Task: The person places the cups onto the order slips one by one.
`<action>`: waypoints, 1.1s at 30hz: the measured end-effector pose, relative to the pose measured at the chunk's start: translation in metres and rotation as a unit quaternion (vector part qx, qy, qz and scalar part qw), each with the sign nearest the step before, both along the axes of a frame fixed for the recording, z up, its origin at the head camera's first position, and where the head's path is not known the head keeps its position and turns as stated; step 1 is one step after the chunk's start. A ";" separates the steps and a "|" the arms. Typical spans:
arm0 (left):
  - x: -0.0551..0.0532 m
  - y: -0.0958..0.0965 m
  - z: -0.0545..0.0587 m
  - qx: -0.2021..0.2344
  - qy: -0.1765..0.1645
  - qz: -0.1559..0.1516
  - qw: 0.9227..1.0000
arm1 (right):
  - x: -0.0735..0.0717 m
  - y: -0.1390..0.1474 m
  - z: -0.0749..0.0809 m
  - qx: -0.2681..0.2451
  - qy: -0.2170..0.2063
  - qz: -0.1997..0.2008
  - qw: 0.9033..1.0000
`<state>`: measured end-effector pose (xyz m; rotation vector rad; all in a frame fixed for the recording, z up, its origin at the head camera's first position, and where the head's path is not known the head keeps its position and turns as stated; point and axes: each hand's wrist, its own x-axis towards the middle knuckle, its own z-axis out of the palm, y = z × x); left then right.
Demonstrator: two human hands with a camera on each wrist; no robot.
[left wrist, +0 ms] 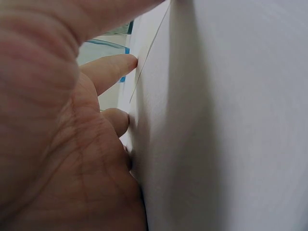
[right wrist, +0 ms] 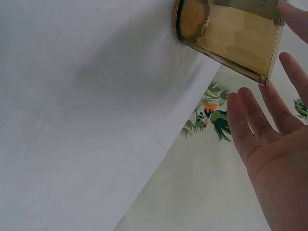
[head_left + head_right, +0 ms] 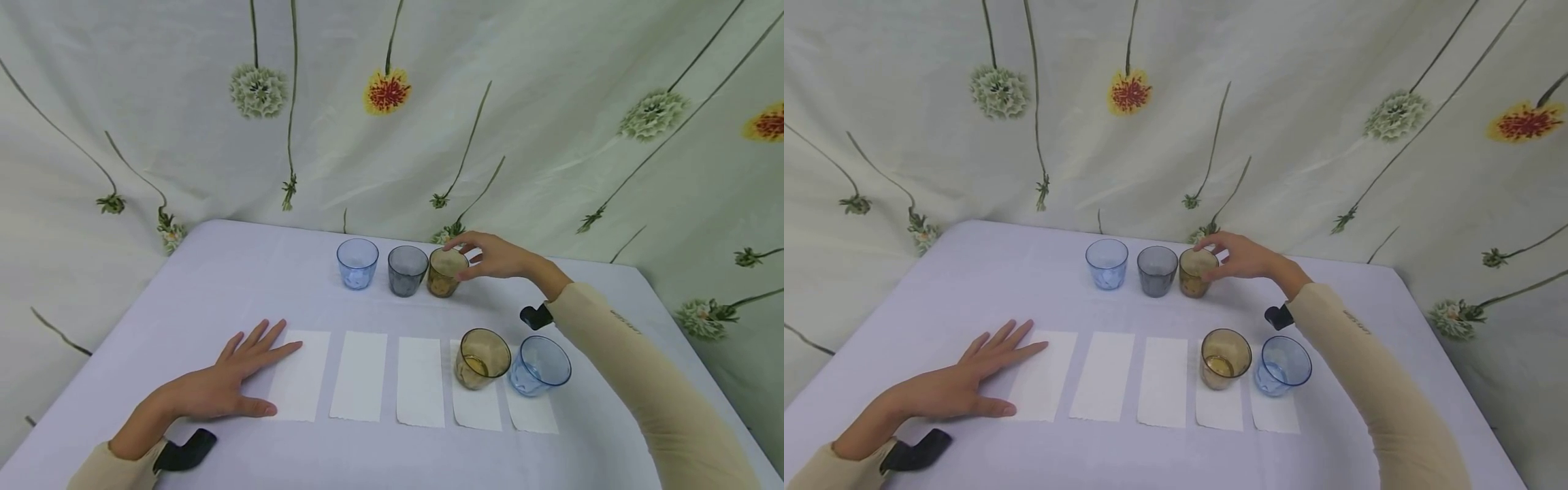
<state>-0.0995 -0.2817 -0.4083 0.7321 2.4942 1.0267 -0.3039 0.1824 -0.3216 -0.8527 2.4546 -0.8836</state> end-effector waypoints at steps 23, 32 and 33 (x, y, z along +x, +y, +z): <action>0.000 0.000 0.002 0.001 0.005 0.002 1.000 | 0.000 -0.010 -0.004 -0.010 0.001 0.029 1.000; 0.001 0.000 0.002 0.001 0.002 0.005 1.000 | -0.001 -0.010 -0.004 -0.012 -0.003 0.032 0.999; 0.001 0.000 0.002 0.002 0.002 0.003 1.000 | -0.001 -0.010 -0.005 -0.012 -0.003 0.032 0.999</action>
